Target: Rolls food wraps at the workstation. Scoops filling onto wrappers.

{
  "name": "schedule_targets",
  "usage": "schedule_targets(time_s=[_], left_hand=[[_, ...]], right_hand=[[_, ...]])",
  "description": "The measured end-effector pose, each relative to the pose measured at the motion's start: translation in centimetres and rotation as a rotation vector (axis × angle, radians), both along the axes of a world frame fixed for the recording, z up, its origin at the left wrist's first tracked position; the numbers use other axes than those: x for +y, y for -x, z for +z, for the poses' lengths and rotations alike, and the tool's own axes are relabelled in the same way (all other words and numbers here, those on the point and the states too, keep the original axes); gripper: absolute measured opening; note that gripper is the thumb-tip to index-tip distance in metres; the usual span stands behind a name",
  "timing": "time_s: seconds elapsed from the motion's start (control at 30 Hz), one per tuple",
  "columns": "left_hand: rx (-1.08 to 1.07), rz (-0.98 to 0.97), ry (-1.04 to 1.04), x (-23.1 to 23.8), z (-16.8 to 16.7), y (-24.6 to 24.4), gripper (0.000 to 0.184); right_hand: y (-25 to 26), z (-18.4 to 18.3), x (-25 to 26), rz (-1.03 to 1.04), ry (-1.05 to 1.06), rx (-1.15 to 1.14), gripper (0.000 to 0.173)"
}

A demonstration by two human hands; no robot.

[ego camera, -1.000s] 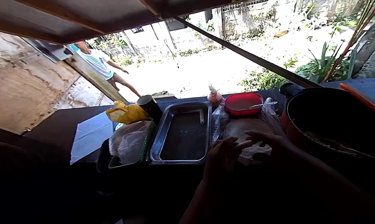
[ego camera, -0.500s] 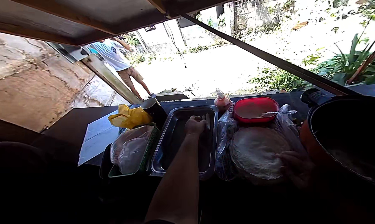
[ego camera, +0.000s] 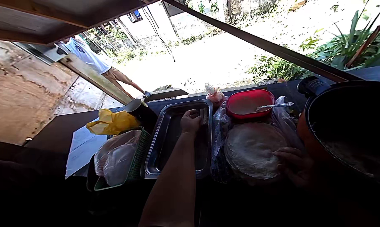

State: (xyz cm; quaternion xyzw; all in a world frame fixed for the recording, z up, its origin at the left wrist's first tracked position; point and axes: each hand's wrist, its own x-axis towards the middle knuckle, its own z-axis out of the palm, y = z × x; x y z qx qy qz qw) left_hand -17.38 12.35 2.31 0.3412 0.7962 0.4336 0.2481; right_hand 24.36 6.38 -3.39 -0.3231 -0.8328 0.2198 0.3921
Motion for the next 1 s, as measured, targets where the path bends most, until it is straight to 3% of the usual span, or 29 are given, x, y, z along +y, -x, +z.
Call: schedule_targets(time_s=[0.13,0.3,0.5,0.63,0.83,1.0], left_hand=[[0.038,-0.034,0.051,-0.3,1.1,0.1,0.041],[0.155,-0.076,0.103,-0.7,1.1,0.4,0.049],[0.386,-0.106,0.137,-0.9,1.5,0.2,0.027],[0.316,-0.089,0.151,-0.5,1.5,0.2,0.042],[0.129,-0.138,0.080,0.0,0.9,0.4,0.050],[0.306,-0.164,0.104,0.0,1.2,-0.4,0.041]], right_hand=[[0.0,0.1,0.1,0.002,0.010,0.005,0.033],[0.0,0.1,0.1,-0.002,0.018,0.010,0.032],[0.0,0.0,0.2,-0.003,0.019,0.014,0.031],[0.0,0.1,0.1,0.002,0.023,0.023,0.031],[0.0,0.0,0.2,0.011,0.020,0.038,0.030],[0.2,-0.3,0.5,0.024,0.007,0.052,0.030]])
